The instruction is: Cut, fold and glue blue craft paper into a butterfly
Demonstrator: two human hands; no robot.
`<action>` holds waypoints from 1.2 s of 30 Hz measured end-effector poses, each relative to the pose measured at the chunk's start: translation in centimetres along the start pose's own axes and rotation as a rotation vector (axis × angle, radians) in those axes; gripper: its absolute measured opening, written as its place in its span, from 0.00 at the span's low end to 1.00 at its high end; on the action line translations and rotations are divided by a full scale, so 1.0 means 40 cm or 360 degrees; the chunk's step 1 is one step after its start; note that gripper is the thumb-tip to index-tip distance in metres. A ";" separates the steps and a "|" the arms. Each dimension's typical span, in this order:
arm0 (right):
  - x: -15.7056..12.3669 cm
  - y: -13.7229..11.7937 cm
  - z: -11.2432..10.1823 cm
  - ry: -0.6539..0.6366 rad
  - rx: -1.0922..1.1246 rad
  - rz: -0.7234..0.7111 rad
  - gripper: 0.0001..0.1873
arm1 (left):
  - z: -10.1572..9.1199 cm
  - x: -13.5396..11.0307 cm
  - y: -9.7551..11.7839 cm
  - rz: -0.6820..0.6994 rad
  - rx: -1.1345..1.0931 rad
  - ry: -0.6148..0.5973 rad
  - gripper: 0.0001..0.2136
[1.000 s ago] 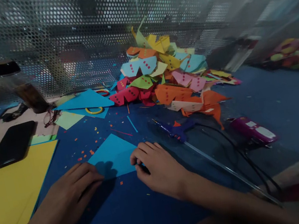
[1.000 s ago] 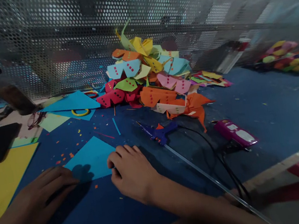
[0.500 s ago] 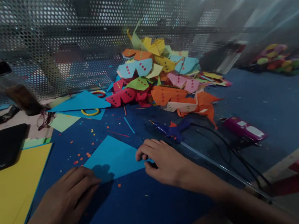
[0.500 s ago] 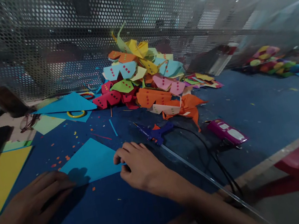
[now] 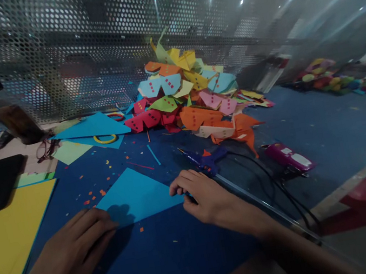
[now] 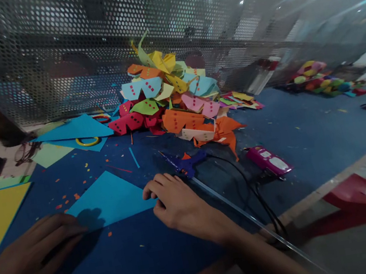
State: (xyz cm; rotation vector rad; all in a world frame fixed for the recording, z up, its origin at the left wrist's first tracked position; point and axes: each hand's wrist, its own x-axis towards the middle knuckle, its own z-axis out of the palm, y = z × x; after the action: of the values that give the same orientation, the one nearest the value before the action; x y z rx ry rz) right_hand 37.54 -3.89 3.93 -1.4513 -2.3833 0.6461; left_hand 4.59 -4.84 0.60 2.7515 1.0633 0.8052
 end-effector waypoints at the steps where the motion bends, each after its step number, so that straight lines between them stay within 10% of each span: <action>1: -0.002 0.004 -0.001 0.0004 -0.0002 0.0003 0.19 | 0.001 -0.001 -0.001 -0.0014 -0.0003 -0.0005 0.12; 11: -0.033 -0.003 -0.034 0.0052 0.0160 -0.0018 0.27 | 0.002 -0.002 0.000 -0.0038 -0.0050 0.0013 0.13; 18: -0.028 -0.043 -0.014 0.0098 0.0043 -0.0262 0.07 | 0.001 0.002 0.001 -0.0020 -0.0023 0.0032 0.11; 36: 0.033 -0.043 0.043 0.0054 -0.0328 -0.0489 0.07 | 0.002 0.018 0.009 0.0214 0.0168 0.0071 0.12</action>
State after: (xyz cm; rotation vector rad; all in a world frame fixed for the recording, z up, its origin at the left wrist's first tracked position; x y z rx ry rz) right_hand 34.84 -3.79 3.31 -1.1180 -2.6320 0.3063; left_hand 5.31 -4.62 0.93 2.9335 0.9628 0.8550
